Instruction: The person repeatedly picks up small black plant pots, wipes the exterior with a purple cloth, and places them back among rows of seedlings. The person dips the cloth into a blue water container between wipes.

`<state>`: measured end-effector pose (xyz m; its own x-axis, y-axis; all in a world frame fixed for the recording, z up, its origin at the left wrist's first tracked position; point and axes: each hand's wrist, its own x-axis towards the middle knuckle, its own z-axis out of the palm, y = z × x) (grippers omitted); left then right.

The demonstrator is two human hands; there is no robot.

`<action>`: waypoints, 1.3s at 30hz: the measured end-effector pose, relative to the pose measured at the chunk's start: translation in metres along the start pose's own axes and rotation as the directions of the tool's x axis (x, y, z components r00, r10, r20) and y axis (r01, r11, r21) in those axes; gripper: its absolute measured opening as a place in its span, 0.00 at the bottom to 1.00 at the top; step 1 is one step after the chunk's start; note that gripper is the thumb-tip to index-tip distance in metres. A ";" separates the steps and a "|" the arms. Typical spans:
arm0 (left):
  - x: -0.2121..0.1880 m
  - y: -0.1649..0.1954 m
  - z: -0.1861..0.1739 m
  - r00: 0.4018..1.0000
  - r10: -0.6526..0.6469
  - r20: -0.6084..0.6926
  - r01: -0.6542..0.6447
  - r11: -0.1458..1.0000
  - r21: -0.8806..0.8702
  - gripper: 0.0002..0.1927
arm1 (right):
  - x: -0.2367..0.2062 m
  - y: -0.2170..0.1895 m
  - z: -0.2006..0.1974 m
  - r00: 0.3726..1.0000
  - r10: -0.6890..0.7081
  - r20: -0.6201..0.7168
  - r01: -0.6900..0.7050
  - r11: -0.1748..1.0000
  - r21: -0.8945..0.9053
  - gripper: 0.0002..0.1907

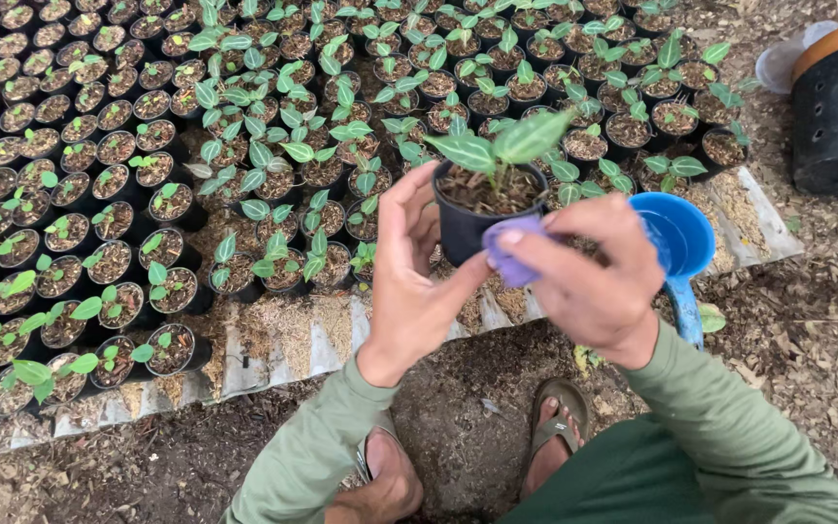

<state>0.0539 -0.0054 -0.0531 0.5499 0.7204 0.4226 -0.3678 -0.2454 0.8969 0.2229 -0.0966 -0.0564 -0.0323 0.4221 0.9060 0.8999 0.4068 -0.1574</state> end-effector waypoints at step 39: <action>0.010 0.009 -0.032 0.965 -0.173 0.198 0.257 0.776 -0.576 0.43 | 0.021 0.021 -0.028 0.952 -0.100 0.291 -0.041 0.896 0.443 0.17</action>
<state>0.0324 0.0209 -0.0452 0.7428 0.6089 0.2784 -0.5758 0.3686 0.7298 0.2528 -0.1020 -0.0300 -0.2472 0.5966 0.7635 0.6144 0.7058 -0.3525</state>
